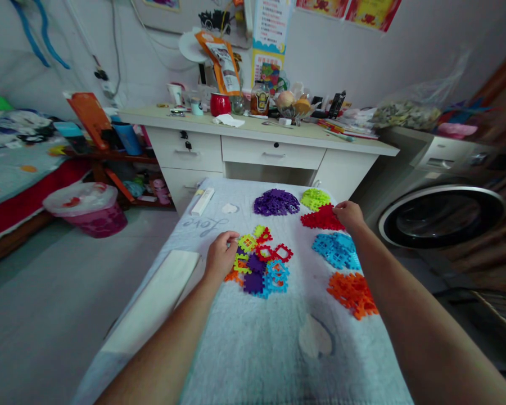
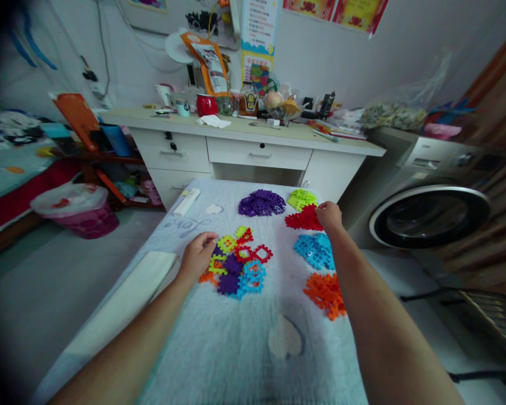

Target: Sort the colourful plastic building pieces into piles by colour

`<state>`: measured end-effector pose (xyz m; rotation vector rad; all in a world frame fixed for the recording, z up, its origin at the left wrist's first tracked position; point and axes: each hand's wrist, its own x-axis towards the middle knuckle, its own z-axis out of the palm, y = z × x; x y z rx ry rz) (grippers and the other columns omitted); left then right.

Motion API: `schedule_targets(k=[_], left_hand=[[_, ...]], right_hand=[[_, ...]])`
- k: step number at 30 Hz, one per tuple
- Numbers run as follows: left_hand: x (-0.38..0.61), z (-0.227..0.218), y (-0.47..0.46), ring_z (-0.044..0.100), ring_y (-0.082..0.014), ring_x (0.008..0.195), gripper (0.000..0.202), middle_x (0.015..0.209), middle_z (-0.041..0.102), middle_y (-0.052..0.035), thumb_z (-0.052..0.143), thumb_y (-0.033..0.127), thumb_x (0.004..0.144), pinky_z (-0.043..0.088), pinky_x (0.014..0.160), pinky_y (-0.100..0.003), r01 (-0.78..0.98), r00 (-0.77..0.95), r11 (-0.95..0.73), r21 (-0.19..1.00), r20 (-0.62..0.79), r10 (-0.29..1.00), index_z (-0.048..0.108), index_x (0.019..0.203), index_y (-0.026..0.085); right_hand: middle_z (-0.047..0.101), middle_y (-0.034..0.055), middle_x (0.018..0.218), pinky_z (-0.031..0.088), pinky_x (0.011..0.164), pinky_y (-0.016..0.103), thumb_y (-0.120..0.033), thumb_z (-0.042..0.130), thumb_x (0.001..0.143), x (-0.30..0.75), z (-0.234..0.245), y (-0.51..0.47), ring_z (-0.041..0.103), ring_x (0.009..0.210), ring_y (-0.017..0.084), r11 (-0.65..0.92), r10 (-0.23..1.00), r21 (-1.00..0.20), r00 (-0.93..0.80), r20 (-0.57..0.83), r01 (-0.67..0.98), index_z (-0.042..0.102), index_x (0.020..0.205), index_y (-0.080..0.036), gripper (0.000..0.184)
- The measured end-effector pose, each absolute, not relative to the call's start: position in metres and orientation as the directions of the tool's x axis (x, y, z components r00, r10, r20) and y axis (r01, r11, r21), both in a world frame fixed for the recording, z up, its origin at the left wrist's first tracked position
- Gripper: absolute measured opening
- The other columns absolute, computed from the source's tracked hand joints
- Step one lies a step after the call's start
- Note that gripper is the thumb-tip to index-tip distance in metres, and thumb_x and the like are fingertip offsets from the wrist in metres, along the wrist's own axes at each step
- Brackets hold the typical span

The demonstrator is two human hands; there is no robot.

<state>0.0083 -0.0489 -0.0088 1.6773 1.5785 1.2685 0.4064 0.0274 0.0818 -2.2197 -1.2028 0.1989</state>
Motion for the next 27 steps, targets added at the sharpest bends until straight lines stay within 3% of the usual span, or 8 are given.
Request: schedule_targets(k=[4, 10, 14, 21, 27], left_hand=[[0.008, -0.009, -0.049, 0.067, -0.0196, 0.091, 0.023, 0.095, 0.072, -0.0042, 0.05, 0.026, 0.081, 0.051, 0.089, -0.034, 0.488, -0.107, -0.197, 0.851, 0.282, 0.953, 0.068, 0.095, 0.021], [0.008, -0.008, -0.05, 0.067, -0.0195, 0.091, 0.023, 0.094, 0.072, -0.004, 0.05, 0.026, 0.081, 0.051, 0.089, -0.034, 0.485, -0.103, -0.198, 0.852, 0.281, 0.954, 0.068, 0.095, 0.021], [0.009, -0.008, -0.049, 0.066, -0.0197, 0.092, 0.024, 0.095, 0.072, -0.0042, 0.05, 0.025, 0.081, 0.05, 0.089, -0.033, 0.483, -0.1, -0.197, 0.853, 0.278, 0.955, 0.068, 0.095, 0.021], [0.01, -0.008, -0.05, 0.066, -0.0199, 0.091, 0.024, 0.095, 0.072, -0.0045, 0.05, 0.025, 0.08, 0.05, 0.089, -0.034, 0.486, -0.099, -0.187, 0.854, 0.266, 0.959, 0.068, 0.095, 0.02], [0.009, -0.008, -0.049, 0.066, -0.0198, 0.093, 0.024, 0.097, 0.072, -0.0048, 0.049, 0.025, 0.081, 0.05, 0.089, -0.034, 0.488, -0.091, -0.192, 0.851, 0.269, 0.959, 0.068, 0.094, 0.02]], right_hand=[[0.068, 0.006, 0.066, 0.047, 0.062, 0.026, -0.015, 0.065, 0.071, 0.409, 0.076, 0.031, 0.063, 0.063, 0.017, -0.453, 0.795, -0.533, 0.594, 0.122, 0.715, 0.072, 0.082, -0.014, 0.013], [0.073, 0.014, 0.088, 0.048, 0.068, 0.029, -0.017, 0.064, 0.073, 0.404, 0.077, 0.026, 0.068, 0.08, 0.024, -0.461, 0.821, -0.398, 0.551, 0.147, 0.793, 0.075, 0.086, -0.013, 0.017], [0.073, 0.0138, 0.09, 0.047, 0.071, 0.028, -0.015, 0.06, 0.076, 0.392, 0.089, 0.013, 0.068, 0.083, 0.023, -0.431, 0.82, -0.399, 0.536, 0.2, 0.809, 0.075, 0.09, -0.013, 0.021], [0.072, 0.0062, 0.087, 0.045, 0.073, 0.026, -0.018, 0.055, 0.079, 0.329, 0.095, -0.017, 0.064, 0.08, 0.018, -0.108, 0.902, -0.456, 0.28, 0.329, 0.883, 0.071, 0.087, -0.015, 0.018], [0.071, 0.0065, 0.089, 0.044, 0.073, 0.026, -0.018, 0.056, 0.083, 0.268, 0.073, -0.05, 0.062, 0.077, 0.016, 0.118, 0.986, -0.466, -0.047, 0.16, 0.877, 0.07, 0.091, -0.015, 0.016]])
